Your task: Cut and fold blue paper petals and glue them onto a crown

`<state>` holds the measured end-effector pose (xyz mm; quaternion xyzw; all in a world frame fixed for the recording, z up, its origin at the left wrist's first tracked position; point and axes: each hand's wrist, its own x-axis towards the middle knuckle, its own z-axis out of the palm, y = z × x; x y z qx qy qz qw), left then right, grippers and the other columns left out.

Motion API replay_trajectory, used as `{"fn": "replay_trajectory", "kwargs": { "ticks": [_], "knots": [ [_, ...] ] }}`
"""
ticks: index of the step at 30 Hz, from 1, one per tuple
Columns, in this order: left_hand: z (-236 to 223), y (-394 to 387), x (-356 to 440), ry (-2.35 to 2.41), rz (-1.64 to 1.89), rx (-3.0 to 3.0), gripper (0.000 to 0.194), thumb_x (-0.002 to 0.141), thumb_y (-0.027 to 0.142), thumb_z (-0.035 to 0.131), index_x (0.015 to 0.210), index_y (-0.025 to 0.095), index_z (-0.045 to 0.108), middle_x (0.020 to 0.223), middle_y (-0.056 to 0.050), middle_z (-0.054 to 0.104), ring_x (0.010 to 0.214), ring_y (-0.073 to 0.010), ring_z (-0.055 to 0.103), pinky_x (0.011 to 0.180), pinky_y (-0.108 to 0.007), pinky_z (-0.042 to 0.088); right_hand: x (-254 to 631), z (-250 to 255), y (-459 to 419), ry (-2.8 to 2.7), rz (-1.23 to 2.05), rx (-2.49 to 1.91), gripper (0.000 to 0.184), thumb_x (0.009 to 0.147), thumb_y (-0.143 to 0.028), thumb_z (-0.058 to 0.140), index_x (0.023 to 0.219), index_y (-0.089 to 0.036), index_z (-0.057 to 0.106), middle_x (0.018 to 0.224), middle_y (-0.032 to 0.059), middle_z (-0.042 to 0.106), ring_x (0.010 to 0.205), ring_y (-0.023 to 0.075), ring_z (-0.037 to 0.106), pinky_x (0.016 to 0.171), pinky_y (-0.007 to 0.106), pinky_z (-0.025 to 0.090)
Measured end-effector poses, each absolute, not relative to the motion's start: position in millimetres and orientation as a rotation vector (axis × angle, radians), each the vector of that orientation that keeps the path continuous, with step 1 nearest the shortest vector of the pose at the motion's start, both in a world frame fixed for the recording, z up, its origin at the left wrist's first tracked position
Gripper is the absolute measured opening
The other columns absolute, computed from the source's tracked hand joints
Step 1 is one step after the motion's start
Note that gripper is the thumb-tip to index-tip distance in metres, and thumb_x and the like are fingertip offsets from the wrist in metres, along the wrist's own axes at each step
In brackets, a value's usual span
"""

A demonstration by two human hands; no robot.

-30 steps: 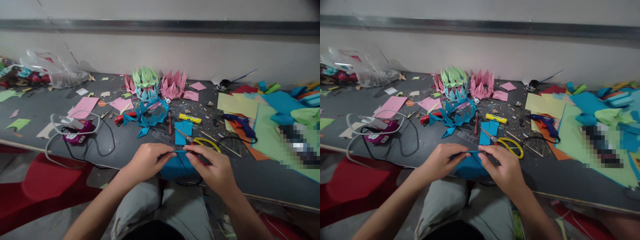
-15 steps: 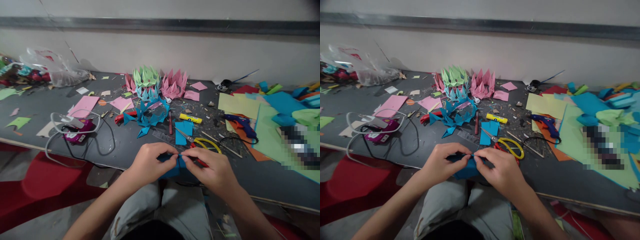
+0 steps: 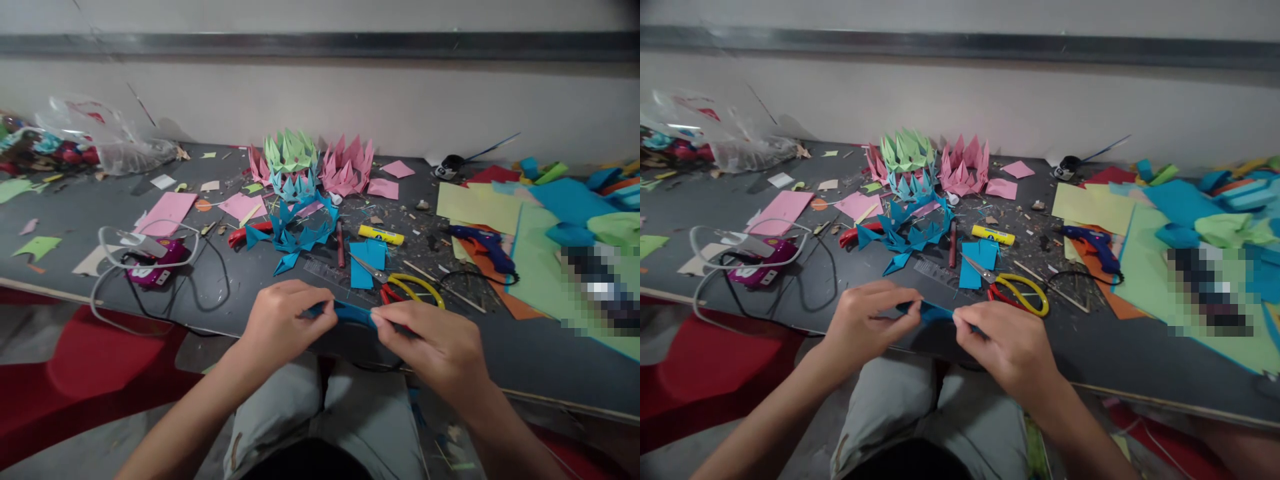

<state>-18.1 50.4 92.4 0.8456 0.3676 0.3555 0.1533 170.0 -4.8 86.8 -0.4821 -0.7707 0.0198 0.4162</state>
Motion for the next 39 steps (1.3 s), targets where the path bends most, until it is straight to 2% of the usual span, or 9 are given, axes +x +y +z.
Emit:
{"fn": "replay_trajectory", "kwargs": {
  "ticks": [9, 13, 15, 22, 27, 31, 33, 35, 39],
  "knots": [
    [87, 73, -47, 1.443, 1.078, 2.370, 0.011, 0.074, 0.020, 0.055, 0.070, 0.016, 0.065, 0.066, -0.001, 0.068, 0.061, -0.0132, 0.063, 0.061, -0.022, 0.048, 185, 90, -11, -1.824, 0.141, -1.315, 0.007, 0.079, -0.016, 0.059, 0.078, -0.023, 0.063, 0.068, -0.0023, 0.070, 0.059, 0.0119, 0.066, 0.060, 0.020, 0.054],
    [101, 66, -35, 0.925, 0.899, 2.501, 0.022, 0.083, 0.026, 0.051, 0.097, 0.015, 0.064, 0.093, -0.006, 0.070, 0.086, -0.0158, 0.065, 0.077, -0.025, 0.049, 183, 87, -6, -1.863, 0.154, -1.259, 0.008, 0.079, -0.015, 0.059, 0.078, -0.022, 0.063, 0.071, -0.0017, 0.071, 0.064, 0.0120, 0.067, 0.066, 0.020, 0.054],
    [105, 63, -27, 0.712, 0.766, 2.615, 0.022, 0.085, 0.027, 0.051, 0.101, 0.017, 0.063, 0.090, -0.004, 0.071, 0.079, -0.0145, 0.066, 0.084, -0.029, 0.047, 180, 84, -3, -1.875, 0.137, -1.248, 0.008, 0.079, -0.015, 0.058, 0.079, -0.021, 0.063, 0.073, -0.0010, 0.071, 0.066, 0.0117, 0.067, 0.068, 0.020, 0.054],
    [92, 56, -17, 0.709, 0.658, 2.744, 0.019, 0.088, 0.020, 0.046, 0.089, 0.016, 0.065, 0.074, -0.002, 0.071, 0.061, -0.0133, 0.065, 0.057, -0.023, 0.046, 162, 76, 3, -1.981, 0.006, -1.228, 0.010, 0.080, -0.013, 0.055, 0.084, -0.017, 0.064, 0.079, 0.0024, 0.071, 0.074, 0.0129, 0.067, 0.073, 0.023, 0.053],
    [92, 51, -27, 0.740, 0.723, 2.660, 0.020, 0.088, 0.019, 0.046, 0.093, 0.017, 0.065, 0.080, -0.002, 0.072, 0.063, -0.0121, 0.066, 0.057, -0.020, 0.048, 163, 78, 5, -1.967, -0.049, -1.183, 0.009, 0.079, -0.011, 0.056, 0.079, -0.017, 0.063, 0.073, 0.0019, 0.070, 0.068, 0.0118, 0.066, 0.069, 0.020, 0.051],
    [100, 57, -48, 0.944, 0.817, 2.495, 0.018, 0.085, 0.020, 0.051, 0.089, 0.019, 0.068, 0.083, -0.001, 0.072, 0.066, -0.0117, 0.067, 0.060, -0.017, 0.049, 193, 71, 5, -1.786, -0.048, -1.417, 0.009, 0.080, -0.016, 0.055, 0.077, -0.018, 0.063, 0.073, 0.0026, 0.070, 0.070, 0.0140, 0.066, 0.069, 0.023, 0.050],
    [100, 59, -55, 1.160, 0.884, 2.311, 0.016, 0.082, 0.024, 0.055, 0.085, 0.019, 0.070, 0.077, -0.001, 0.072, 0.061, -0.0117, 0.065, 0.055, -0.017, 0.048, 204, 63, 3, -1.619, 0.108, -1.571, 0.010, 0.080, -0.022, 0.056, 0.075, -0.018, 0.064, 0.073, 0.0030, 0.069, 0.068, 0.0148, 0.065, 0.065, 0.024, 0.050],
    [93, 59, -55, 1.321, 0.980, 2.087, 0.016, 0.080, 0.028, 0.058, 0.082, 0.018, 0.070, 0.072, 0.000, 0.071, 0.057, -0.0117, 0.062, 0.050, -0.017, 0.046, 203, 53, -1, -1.506, 0.512, -1.626, 0.015, 0.080, -0.029, 0.054, 0.078, -0.018, 0.064, 0.075, 0.0033, 0.068, 0.066, 0.0149, 0.064, 0.061, 0.024, 0.050],
    [69, 51, -39, 1.349, 1.096, 1.715, 0.016, 0.078, 0.030, 0.058, 0.085, 0.016, 0.064, 0.062, 0.001, 0.063, 0.048, -0.0079, 0.051, 0.043, -0.016, 0.039, 175, 34, -13, -1.320, 1.243, -1.371, 0.024, 0.079, -0.041, 0.055, 0.083, -0.017, 0.060, 0.073, 0.0022, 0.064, 0.068, 0.0148, 0.061, 0.063, 0.025, 0.049]
  ]
}}
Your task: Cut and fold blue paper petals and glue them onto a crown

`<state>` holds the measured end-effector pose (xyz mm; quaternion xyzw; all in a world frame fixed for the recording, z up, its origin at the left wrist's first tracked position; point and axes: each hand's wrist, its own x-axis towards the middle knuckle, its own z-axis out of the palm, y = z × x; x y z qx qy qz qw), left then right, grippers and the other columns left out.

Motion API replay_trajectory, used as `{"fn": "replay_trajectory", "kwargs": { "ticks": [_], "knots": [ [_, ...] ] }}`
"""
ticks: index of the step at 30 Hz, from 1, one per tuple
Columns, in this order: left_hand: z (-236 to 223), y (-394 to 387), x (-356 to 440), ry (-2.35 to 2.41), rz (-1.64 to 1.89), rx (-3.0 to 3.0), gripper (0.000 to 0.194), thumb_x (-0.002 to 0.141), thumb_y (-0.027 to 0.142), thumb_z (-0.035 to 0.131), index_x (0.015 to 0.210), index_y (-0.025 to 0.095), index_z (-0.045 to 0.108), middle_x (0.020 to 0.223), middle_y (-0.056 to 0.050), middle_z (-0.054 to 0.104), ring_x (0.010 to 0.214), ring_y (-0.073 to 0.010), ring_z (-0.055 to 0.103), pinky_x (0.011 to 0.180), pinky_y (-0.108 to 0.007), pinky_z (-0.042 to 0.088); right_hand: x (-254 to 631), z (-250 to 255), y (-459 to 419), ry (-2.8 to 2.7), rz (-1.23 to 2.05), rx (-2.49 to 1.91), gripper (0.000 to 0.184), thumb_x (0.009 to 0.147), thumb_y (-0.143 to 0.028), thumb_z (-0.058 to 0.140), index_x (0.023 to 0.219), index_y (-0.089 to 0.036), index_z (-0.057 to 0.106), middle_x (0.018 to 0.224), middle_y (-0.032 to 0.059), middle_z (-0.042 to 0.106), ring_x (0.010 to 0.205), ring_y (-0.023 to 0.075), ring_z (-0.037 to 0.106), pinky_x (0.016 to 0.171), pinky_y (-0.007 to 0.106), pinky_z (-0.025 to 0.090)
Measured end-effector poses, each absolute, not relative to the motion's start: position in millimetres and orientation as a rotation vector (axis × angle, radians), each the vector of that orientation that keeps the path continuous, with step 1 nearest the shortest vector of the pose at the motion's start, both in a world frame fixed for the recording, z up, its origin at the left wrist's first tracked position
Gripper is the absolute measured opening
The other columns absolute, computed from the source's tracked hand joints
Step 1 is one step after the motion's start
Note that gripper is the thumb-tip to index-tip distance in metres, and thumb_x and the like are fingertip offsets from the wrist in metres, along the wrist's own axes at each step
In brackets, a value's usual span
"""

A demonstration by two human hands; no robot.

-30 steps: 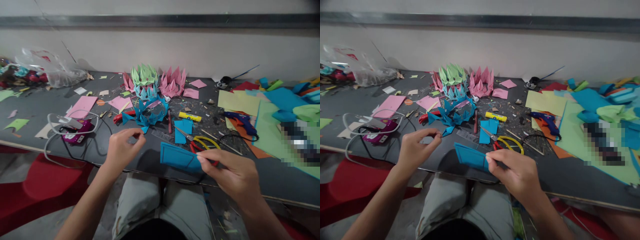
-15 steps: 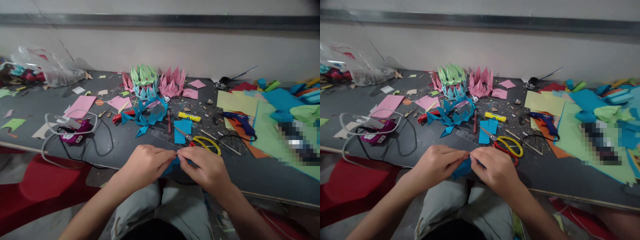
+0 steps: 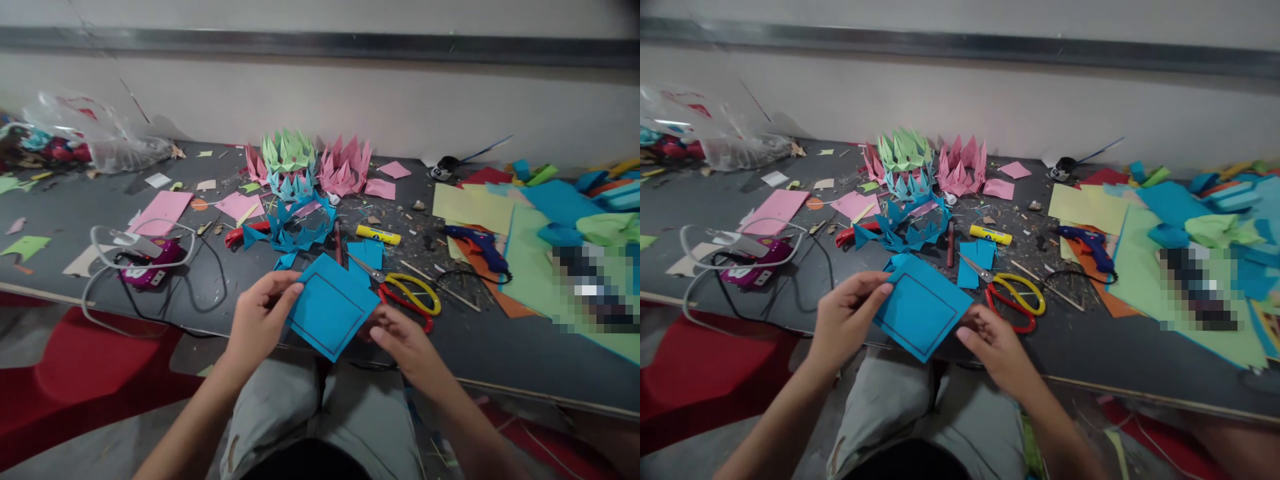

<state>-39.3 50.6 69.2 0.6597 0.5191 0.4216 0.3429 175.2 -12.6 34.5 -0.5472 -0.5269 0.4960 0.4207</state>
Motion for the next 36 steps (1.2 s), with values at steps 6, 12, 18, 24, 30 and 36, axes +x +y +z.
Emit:
{"fn": "replay_trajectory", "kwargs": {
  "ticks": [6, 12, 18, 24, 30, 36],
  "knots": [
    [59, 47, -38, 0.991, 0.791, 1.765, 0.012, 0.078, 0.021, 0.055, 0.074, 0.016, 0.064, 0.070, -0.001, 0.061, 0.055, -0.0076, 0.049, 0.048, -0.017, 0.038, 162, 30, -15, -1.231, 1.235, -1.506, 0.034, 0.079, -0.048, 0.053, 0.070, -0.016, 0.059, 0.056, -0.0019, 0.053, 0.055, 0.0120, 0.050, 0.053, 0.023, 0.042],
    [52, 56, -41, 1.000, 0.594, 1.747, 0.022, 0.077, 0.027, 0.059, 0.094, 0.022, 0.071, 0.090, -0.005, 0.070, 0.080, -0.0173, 0.062, 0.069, -0.024, 0.047, 195, 32, 1, -1.558, 0.979, -1.670, 0.037, 0.084, -0.048, 0.043, 0.087, -0.018, 0.063, 0.076, 0.0042, 0.063, 0.072, 0.0176, 0.058, 0.067, 0.029, 0.047],
    [39, 59, -36, 1.179, 0.800, 1.573, 0.030, 0.065, 0.032, 0.070, 0.092, 0.020, 0.072, 0.092, -0.005, 0.070, 0.083, -0.0195, 0.061, 0.072, -0.027, 0.051, 240, 0, 15, -1.741, 0.364, -2.033, 0.037, 0.078, -0.044, 0.049, 0.099, -0.015, 0.062, 0.101, 0.0147, 0.061, 0.098, 0.0296, 0.056, 0.087, 0.045, 0.043],
    [44, 59, -26, 1.150, 0.830, 1.352, 0.051, 0.064, 0.038, 0.071, 0.111, 0.020, 0.063, 0.088, -0.003, 0.064, 0.048, -0.0065, 0.051, 0.039, -0.020, 0.050, 239, -4, 17, -1.781, 0.429, -1.977, 0.035, 0.076, -0.041, 0.054, 0.101, -0.016, 0.059, 0.103, 0.0131, 0.061, 0.099, 0.0273, 0.057, 0.088, 0.045, 0.043],
    [54, 61, -27, 1.192, 0.941, 1.480, 0.028, 0.068, 0.033, 0.068, 0.091, 0.016, 0.071, 0.080, -0.005, 0.068, 0.043, -0.0064, 0.050, 0.040, -0.019, 0.050, 222, 15, 7, -1.367, 0.636, -1.987, 0.048, 0.075, -0.049, 0.053, 0.110, -0.017, 0.050, 0.094, 0.0097, 0.060, 0.089, 0.0246, 0.058, 0.079, 0.041, 0.046],
    [65, 66, -36, 1.334, 1.046, 1.678, 0.029, 0.068, 0.033, 0.069, 0.094, 0.020, 0.071, 0.079, -0.002, 0.069, 0.044, -0.0060, 0.044, 0.037, -0.017, 0.038, 207, 33, -17, -1.049, 1.351, -1.587, 0.061, 0.065, -0.065, 0.057, 0.108, -0.022, 0.057, 0.079, 0.0039, 0.059, 0.065, 0.0177, 0.056, 0.059, 0.030, 0.047]
  ]
}}
